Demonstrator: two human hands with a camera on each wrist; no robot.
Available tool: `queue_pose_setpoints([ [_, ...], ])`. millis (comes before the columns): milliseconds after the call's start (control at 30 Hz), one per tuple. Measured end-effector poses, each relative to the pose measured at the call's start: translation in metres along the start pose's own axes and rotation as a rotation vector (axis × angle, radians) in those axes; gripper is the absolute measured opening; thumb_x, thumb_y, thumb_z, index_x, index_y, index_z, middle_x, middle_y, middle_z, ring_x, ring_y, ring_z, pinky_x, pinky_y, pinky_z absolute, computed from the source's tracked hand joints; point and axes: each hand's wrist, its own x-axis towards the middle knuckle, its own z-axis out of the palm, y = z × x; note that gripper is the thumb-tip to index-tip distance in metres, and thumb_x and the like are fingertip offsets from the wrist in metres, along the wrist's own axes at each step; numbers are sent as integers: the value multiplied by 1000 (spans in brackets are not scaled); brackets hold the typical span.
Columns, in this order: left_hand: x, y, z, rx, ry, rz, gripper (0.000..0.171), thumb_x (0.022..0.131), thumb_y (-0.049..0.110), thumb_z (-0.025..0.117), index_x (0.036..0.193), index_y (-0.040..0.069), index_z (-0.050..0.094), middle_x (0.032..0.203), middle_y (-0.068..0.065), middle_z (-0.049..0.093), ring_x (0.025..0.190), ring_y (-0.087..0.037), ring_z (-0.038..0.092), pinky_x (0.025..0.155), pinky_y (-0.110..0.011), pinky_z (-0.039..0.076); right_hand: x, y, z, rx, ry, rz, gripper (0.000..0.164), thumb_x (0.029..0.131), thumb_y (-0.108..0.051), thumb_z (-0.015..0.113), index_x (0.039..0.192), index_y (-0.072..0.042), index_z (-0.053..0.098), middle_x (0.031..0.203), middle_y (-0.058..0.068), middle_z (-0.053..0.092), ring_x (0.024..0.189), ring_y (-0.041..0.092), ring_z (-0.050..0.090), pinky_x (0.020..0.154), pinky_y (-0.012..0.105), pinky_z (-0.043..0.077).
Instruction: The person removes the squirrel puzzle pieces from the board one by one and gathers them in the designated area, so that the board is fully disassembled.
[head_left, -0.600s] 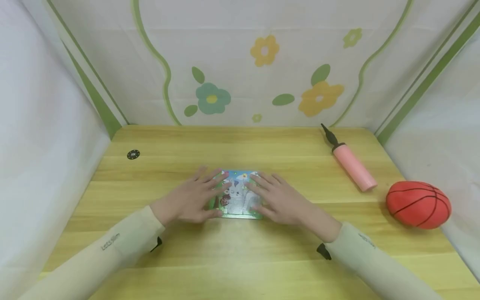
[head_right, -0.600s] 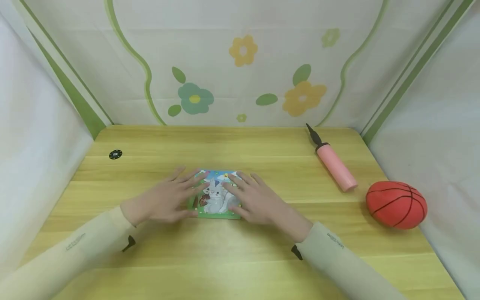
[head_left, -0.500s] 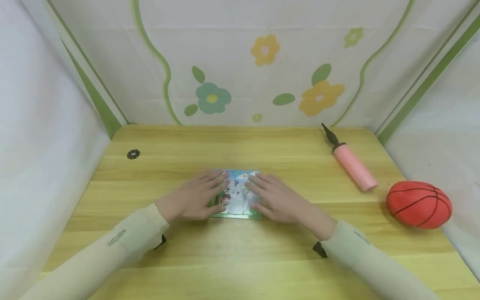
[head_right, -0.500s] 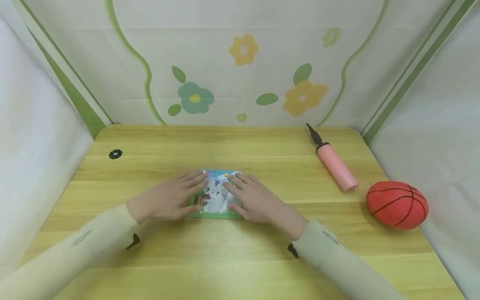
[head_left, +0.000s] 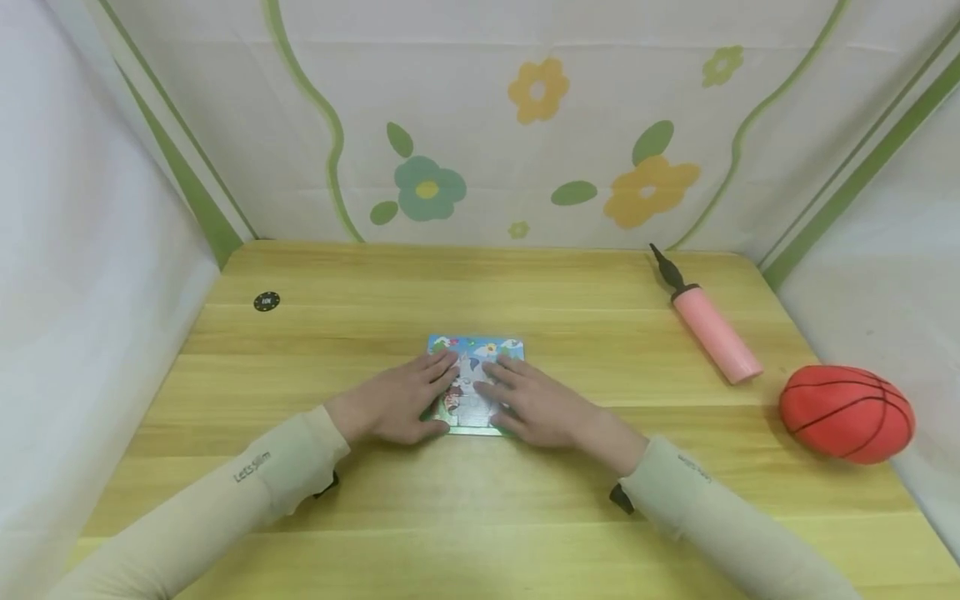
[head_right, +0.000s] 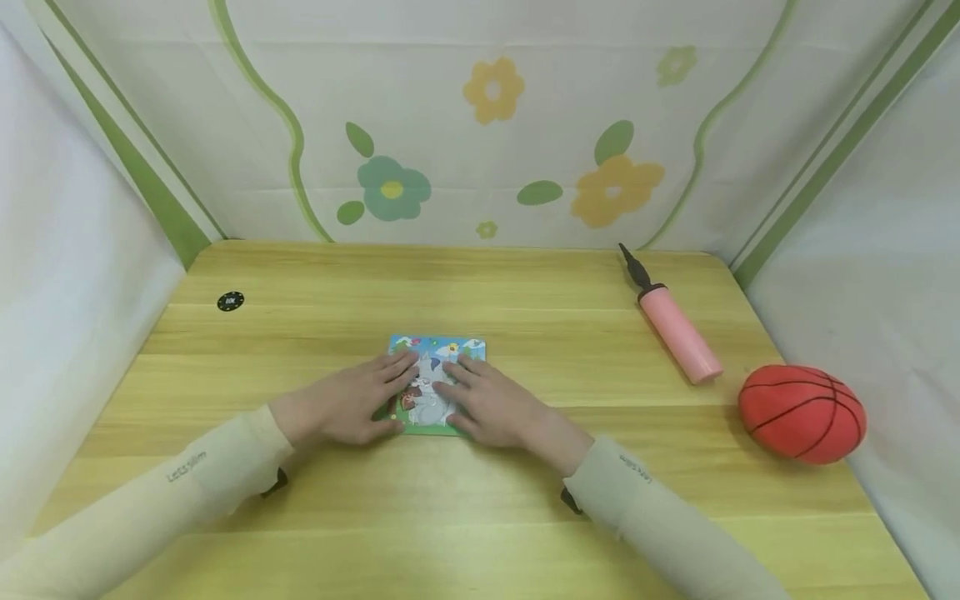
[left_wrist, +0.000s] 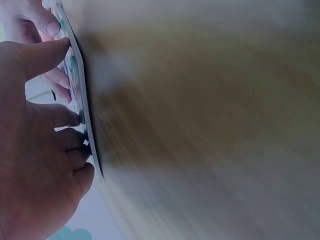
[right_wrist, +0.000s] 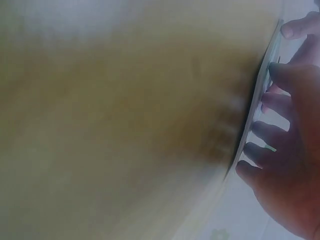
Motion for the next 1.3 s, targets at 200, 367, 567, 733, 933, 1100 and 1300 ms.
queue_pose_setpoints([
  [200,-8,4,2,6,-12,-5,87,103,57,53,164,3,24,176,-17,13,165,-35,13,135,-49,22,-3,-7,0,4,-1,-19,59,107,-42,53,158,-13,46,169,19,34,159,43,29,132,55,27],
  [367,-17,11,4,42,-3,11,86,103,58,53,163,1,28,175,-18,17,164,-36,16,134,-50,24,-9,-13,1,-12,1,-42,57,107,-41,53,157,-15,46,169,18,34,159,43,30,131,56,28],
  [567,-30,21,12,115,26,22,85,102,59,52,161,0,32,172,-20,24,163,-37,23,133,-49,27,-15,-20,3,-47,-13,-75,56,107,-41,53,157,-17,47,169,16,37,158,42,32,131,53,31],
  [733,-33,28,13,124,61,26,85,103,58,50,160,-3,32,172,-22,25,162,-38,24,133,-49,27,-14,-22,-2,-35,18,-86,54,107,-37,54,155,-14,50,165,18,43,154,41,40,129,54,35],
  [933,-16,28,0,98,77,11,87,104,58,47,161,-5,27,172,-23,21,163,-39,21,134,-50,23,2,-11,-16,-59,164,69,54,99,-36,69,143,-6,60,142,16,65,133,33,61,117,50,49],
  [1100,-4,22,-6,75,-2,-29,93,103,63,44,163,-3,20,174,-20,13,164,-36,15,136,-48,19,15,-2,-18,-62,154,160,56,92,-41,78,131,-2,67,127,14,70,119,29,63,109,45,54],
  [1300,0,18,-2,30,-43,-40,96,102,65,45,164,-2,17,175,-19,8,165,-34,11,136,-47,17,23,2,-17,-64,105,194,58,89,-44,81,126,-1,68,122,13,69,114,28,60,106,44,53],
])
